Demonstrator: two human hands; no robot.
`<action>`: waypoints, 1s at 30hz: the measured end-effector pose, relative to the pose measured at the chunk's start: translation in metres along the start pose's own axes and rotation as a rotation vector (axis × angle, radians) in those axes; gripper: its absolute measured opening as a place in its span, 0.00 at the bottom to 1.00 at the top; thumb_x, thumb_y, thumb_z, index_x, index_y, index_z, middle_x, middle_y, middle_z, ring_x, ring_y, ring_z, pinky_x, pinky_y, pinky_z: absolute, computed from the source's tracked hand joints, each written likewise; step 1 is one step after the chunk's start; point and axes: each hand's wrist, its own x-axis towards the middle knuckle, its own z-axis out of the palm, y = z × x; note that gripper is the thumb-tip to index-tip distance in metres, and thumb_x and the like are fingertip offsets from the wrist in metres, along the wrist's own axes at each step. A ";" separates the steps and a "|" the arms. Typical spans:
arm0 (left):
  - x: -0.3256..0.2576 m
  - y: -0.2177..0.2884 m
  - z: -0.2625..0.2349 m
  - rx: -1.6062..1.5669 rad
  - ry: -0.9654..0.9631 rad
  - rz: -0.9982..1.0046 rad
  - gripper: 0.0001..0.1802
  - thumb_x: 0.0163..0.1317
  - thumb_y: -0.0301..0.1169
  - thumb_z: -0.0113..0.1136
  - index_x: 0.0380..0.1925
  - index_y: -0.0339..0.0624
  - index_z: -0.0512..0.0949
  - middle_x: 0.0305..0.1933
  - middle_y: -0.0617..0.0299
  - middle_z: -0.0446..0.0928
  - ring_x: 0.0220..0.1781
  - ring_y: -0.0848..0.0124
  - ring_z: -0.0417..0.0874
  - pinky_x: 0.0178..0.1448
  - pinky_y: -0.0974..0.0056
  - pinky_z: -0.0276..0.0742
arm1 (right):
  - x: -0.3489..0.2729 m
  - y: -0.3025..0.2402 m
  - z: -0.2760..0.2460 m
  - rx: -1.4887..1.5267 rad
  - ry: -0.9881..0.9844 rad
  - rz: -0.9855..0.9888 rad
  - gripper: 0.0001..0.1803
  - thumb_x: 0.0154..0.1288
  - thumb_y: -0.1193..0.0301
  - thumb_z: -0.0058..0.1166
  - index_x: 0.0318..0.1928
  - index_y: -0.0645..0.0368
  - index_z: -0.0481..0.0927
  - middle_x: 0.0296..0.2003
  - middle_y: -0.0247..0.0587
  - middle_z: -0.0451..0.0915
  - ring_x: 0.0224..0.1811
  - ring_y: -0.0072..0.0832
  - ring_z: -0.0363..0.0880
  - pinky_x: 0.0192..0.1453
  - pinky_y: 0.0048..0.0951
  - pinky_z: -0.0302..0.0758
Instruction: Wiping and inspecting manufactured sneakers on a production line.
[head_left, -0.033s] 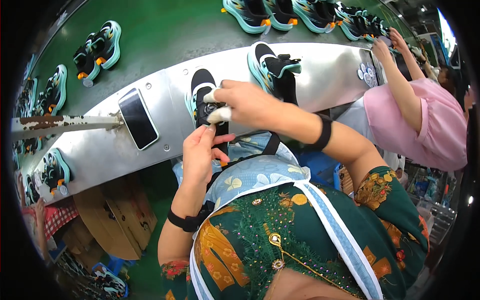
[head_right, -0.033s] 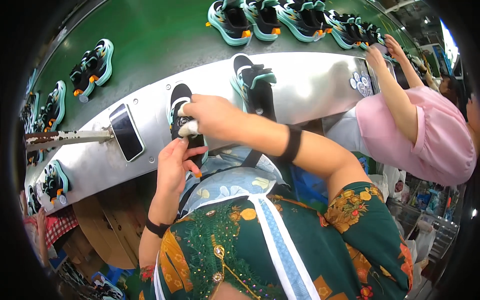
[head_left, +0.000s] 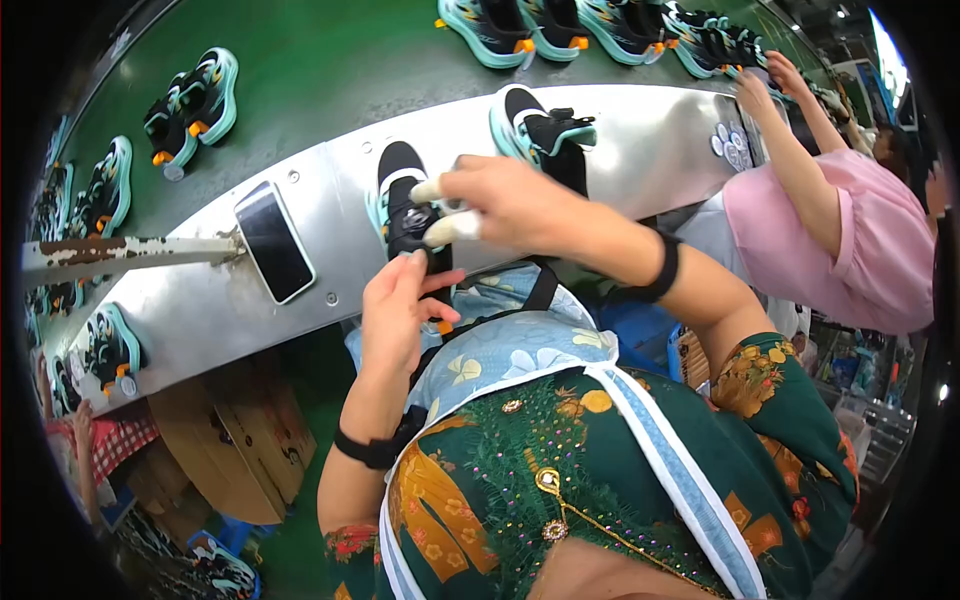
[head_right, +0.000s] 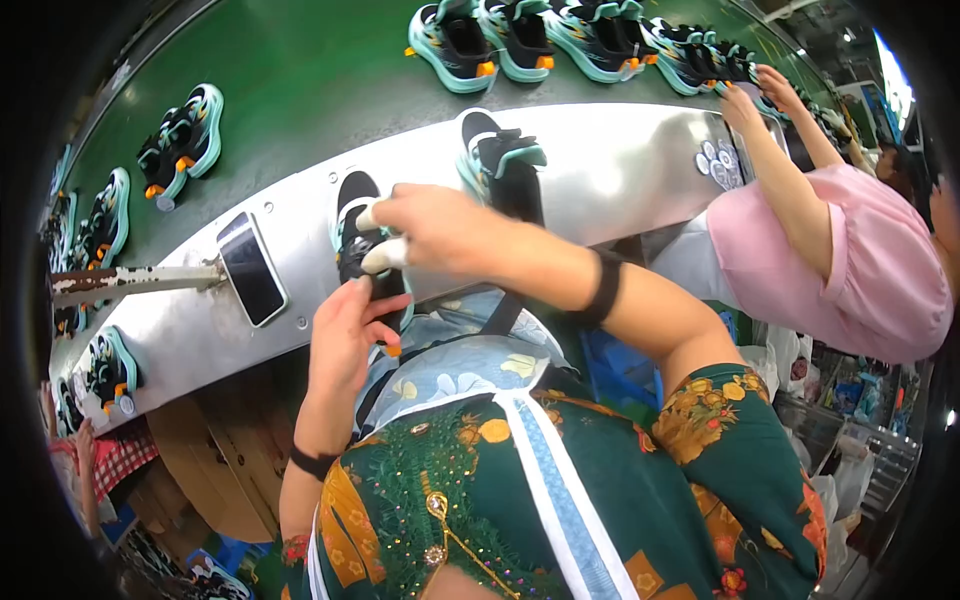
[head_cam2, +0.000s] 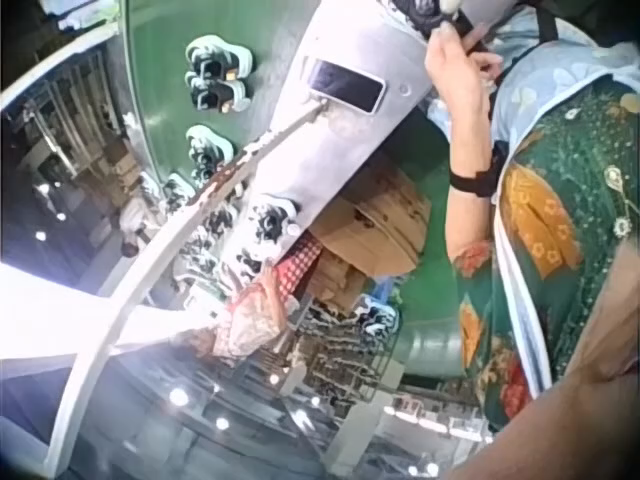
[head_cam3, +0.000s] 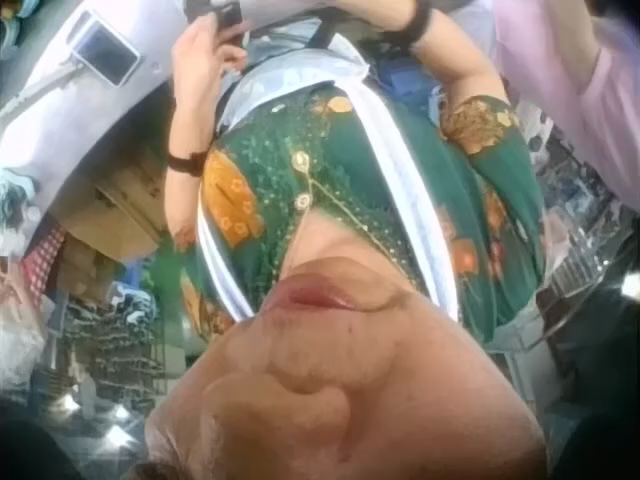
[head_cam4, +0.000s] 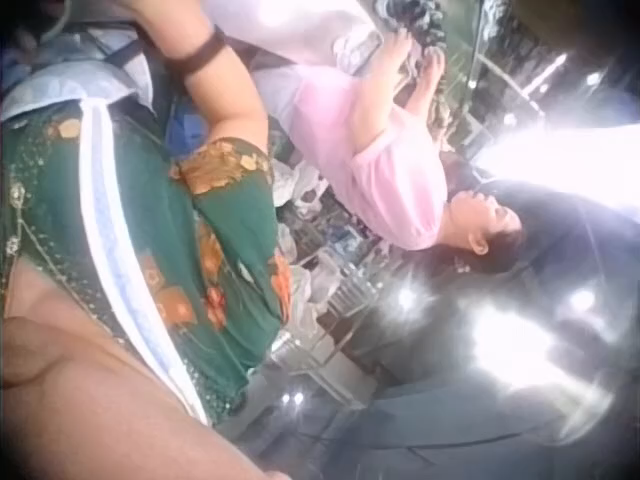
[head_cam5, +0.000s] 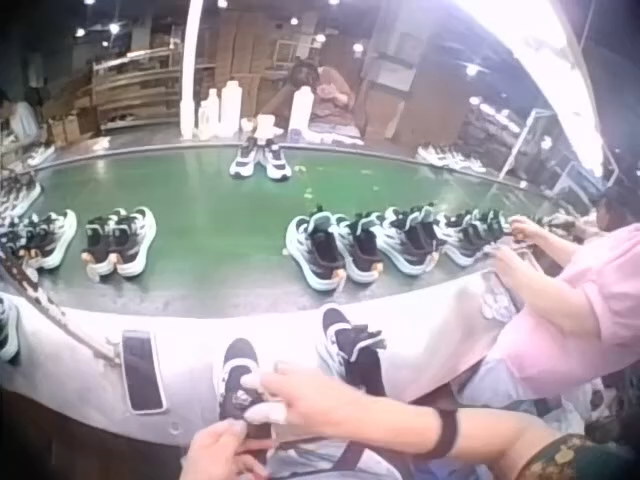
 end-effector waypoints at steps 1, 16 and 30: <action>-0.008 -0.001 0.002 -0.019 0.051 0.018 0.18 0.71 0.36 0.47 0.48 0.29 0.73 0.42 0.49 0.79 0.35 0.67 0.84 0.29 0.68 0.79 | -0.011 -0.003 -0.025 0.015 -0.003 0.000 0.23 0.56 0.60 0.63 0.52 0.52 0.80 0.28 0.43 0.75 0.33 0.39 0.76 0.37 0.34 0.73; -0.009 -0.001 0.051 1.106 0.145 0.762 0.19 0.59 0.25 0.57 0.52 0.32 0.73 0.48 0.47 0.75 0.39 0.56 0.80 0.44 0.58 0.75 | -0.092 0.001 -0.032 0.374 -0.370 0.169 0.22 0.59 0.65 0.61 0.54 0.55 0.77 0.37 0.45 0.82 0.38 0.34 0.82 0.43 0.33 0.75; 0.065 -0.028 0.050 0.923 0.363 0.687 0.12 0.66 0.30 0.50 0.40 0.32 0.78 0.33 0.48 0.79 0.32 0.59 0.80 0.39 0.62 0.73 | -0.032 0.068 -0.038 0.073 -0.232 -0.169 0.35 0.49 0.64 0.67 0.60 0.49 0.72 0.35 0.46 0.75 0.40 0.43 0.76 0.42 0.39 0.73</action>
